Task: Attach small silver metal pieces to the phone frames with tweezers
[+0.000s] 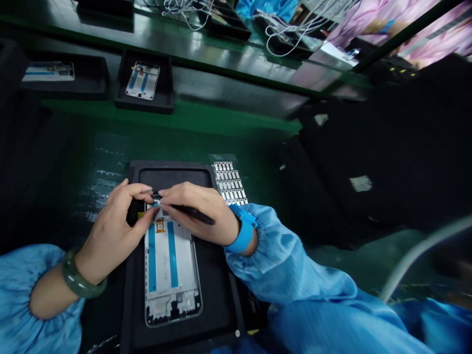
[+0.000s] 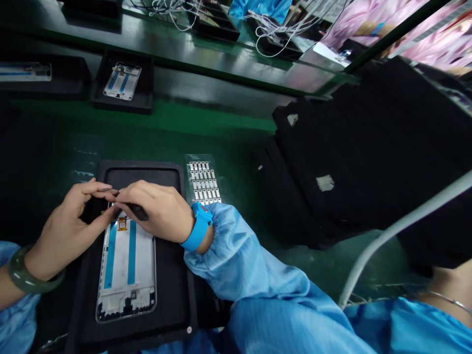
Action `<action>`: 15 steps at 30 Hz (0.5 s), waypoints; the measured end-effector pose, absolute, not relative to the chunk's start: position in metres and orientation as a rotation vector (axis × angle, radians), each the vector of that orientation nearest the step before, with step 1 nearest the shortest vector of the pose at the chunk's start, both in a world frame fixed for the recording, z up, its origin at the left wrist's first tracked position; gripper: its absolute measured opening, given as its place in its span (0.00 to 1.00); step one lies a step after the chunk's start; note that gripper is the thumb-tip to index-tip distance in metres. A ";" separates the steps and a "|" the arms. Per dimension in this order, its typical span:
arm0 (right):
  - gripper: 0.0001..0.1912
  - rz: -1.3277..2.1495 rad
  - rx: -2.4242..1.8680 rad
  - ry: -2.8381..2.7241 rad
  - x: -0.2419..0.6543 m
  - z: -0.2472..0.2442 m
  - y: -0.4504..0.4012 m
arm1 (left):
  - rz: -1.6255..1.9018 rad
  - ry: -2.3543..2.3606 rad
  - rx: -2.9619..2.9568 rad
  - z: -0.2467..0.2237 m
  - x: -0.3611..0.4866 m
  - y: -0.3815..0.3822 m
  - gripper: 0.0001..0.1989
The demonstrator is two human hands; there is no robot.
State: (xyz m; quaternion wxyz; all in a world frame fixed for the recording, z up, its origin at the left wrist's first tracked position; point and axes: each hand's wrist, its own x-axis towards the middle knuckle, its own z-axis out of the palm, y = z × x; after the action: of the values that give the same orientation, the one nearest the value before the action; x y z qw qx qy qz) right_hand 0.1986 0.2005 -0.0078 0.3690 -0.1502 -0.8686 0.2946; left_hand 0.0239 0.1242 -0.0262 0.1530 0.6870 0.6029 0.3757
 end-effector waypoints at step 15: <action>0.06 0.923 -0.679 -2.065 0.197 -0.007 0.207 | 1.045 1.703 1.982 -0.027 0.024 0.125 0.15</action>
State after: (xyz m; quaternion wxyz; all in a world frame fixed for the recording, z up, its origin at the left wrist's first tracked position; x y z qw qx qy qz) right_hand 0.1974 0.2069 -0.0075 0.3801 -0.2658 -0.8089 0.3613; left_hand 0.0237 0.1248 -0.0268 0.1626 0.6949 0.5970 0.3665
